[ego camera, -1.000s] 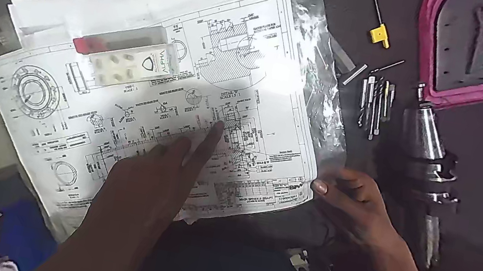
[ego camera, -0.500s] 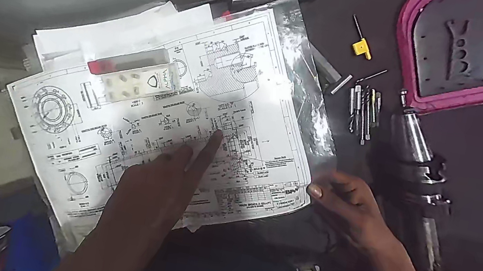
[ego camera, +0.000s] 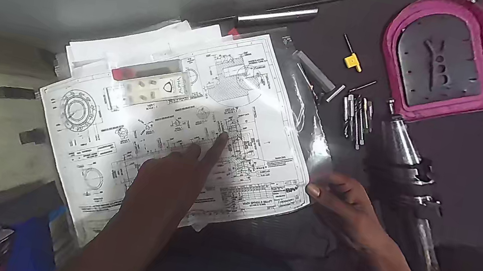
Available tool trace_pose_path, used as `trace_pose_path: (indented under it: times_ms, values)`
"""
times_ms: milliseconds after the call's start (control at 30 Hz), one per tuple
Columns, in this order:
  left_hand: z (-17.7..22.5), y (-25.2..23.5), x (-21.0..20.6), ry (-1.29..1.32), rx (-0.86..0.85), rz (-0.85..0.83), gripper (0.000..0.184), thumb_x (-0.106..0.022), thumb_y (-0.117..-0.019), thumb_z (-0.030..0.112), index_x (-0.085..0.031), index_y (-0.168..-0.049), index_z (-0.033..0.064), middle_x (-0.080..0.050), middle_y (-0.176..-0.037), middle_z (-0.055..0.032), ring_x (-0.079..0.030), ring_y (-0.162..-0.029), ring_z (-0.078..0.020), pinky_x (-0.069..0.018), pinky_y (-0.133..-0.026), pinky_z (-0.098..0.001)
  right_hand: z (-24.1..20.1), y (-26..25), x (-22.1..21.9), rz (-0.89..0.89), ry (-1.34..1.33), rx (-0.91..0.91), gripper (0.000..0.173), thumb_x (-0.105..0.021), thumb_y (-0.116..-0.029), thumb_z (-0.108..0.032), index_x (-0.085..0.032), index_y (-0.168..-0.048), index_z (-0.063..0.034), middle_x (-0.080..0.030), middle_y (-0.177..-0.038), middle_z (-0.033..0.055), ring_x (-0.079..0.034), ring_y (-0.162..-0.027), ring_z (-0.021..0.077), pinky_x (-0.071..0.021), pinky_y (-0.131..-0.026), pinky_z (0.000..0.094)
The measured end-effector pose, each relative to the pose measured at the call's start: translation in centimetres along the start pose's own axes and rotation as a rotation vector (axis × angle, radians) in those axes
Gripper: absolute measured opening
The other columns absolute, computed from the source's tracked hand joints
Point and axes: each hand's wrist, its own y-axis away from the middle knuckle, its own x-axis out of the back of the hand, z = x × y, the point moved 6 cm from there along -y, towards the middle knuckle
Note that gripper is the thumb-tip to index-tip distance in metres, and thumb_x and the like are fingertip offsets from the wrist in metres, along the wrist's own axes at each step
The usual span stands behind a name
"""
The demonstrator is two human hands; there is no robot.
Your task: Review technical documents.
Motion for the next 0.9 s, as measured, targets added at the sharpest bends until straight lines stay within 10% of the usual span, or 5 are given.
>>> trace_pose_path:
  times_ms: [233,567,900]
  values:
    - [0.1,-0.1,0.0,-0.009,0.005,-0.003,0.084,-0.073,-0.0835,0.002,-0.042,-0.158,0.0250,-0.064,-0.089,-0.0105,-0.058,-0.051,-0.0246,-0.0438,-0.041,-0.0373,-0.1,-0.1,-0.1,0.008,-0.010,0.026,0.014,-0.068,-0.0991,-0.025,-0.076,-0.110,-0.0210,-0.075,-0.098,-0.0069,-0.069,-0.086,0.0017,-0.0587,-0.079,0.0215]
    - [0.0,-0.1,0.1,0.005,0.004,-0.053,0.102,-0.085,-0.0718,0.006,-0.038,-0.160,0.0251,-0.068,-0.095,-0.0112,-0.062,-0.056,-0.0274,-0.0478,-0.045,-0.0409,-0.2,-0.1,-0.1,0.001,0.009,0.020,0.012,-0.068,-0.0987,-0.028,-0.075,-0.106,-0.0209,-0.072,-0.091,-0.0079,-0.065,-0.076,0.0001,-0.0559,-0.070,0.0190]
    - [0.0,-0.1,-0.2,0.009,0.001,-0.056,0.105,-0.087,-0.0705,0.009,-0.036,-0.161,0.0260,-0.068,-0.092,-0.0109,-0.062,-0.054,-0.0263,-0.0484,-0.046,-0.0404,-5.5,-7.2,-1.6,0.023,0.126,-0.033,0.051,-0.054,-0.1026,-0.051,-0.062,-0.137,-0.0127,-0.071,-0.109,-0.0024,-0.067,-0.094,0.0048,-0.0577,-0.083,0.0227]
